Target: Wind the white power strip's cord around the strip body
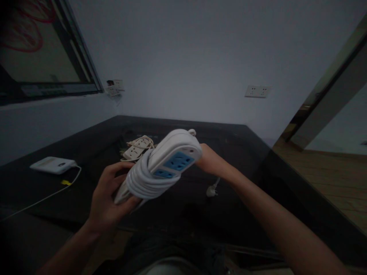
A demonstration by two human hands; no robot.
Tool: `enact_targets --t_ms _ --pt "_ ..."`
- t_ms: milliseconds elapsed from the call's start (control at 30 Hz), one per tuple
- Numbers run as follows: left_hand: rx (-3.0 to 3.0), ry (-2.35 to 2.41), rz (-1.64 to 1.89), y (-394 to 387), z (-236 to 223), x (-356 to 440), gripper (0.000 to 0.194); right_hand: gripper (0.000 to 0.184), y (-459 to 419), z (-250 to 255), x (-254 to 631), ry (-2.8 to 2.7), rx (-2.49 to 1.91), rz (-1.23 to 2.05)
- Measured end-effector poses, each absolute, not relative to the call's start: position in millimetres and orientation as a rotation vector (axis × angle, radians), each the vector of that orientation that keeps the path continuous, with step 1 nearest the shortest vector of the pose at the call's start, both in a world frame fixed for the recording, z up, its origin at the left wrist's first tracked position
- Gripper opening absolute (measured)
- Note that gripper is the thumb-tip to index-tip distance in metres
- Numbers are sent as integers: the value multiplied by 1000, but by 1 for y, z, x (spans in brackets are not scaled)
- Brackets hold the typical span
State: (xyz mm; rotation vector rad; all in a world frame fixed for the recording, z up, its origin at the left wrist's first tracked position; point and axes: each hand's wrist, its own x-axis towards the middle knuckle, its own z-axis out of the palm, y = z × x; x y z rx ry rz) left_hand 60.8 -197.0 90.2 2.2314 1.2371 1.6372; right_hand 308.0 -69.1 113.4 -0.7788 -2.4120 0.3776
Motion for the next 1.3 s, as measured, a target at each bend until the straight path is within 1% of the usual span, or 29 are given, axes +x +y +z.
enact_targets --t_ms 33,133,200,333,400,467,600,800,1000,1167,1233,1300 --pt "2149 1237 1637 -195 90 61 33 27 -70 112 305 -2416 -799 363" --pt "1860 1182 1630 -188 87 60 55 37 -73 107 297 -2455 -792 387" --pt "1690 1121 1603 -184 83 58 61 41 -73 103 292 -2463 -786 388" --pt "1409 976 1539 -174 78 54 48 45 -73 92 288 -2404 -821 329" --pt "1307 939 1533 -169 78 53 45 40 -74 87 290 -2374 -821 320" --pt "1232 927 1547 -165 80 51 46 29 -75 80 293 -2315 -860 328" --pt "1123 924 1589 -160 80 47 48 25 -73 67 300 -2102 -923 357" --pt "1070 984 1574 -153 76 42 48 26 -77 57 302 -2041 -858 500" --pt "1071 1017 1575 -144 67 39 43 26 -94 67 295 -2112 -937 743" --pt "1111 1072 1564 -142 64 38 42 27 -101 67 292 -2150 -994 754" --pt "1138 1091 1557 -143 64 36 42 28 -104 59 289 -2148 -1034 747" --pt "1165 1117 1550 -145 64 35 43 23 -109 48 286 -2136 -1101 739"
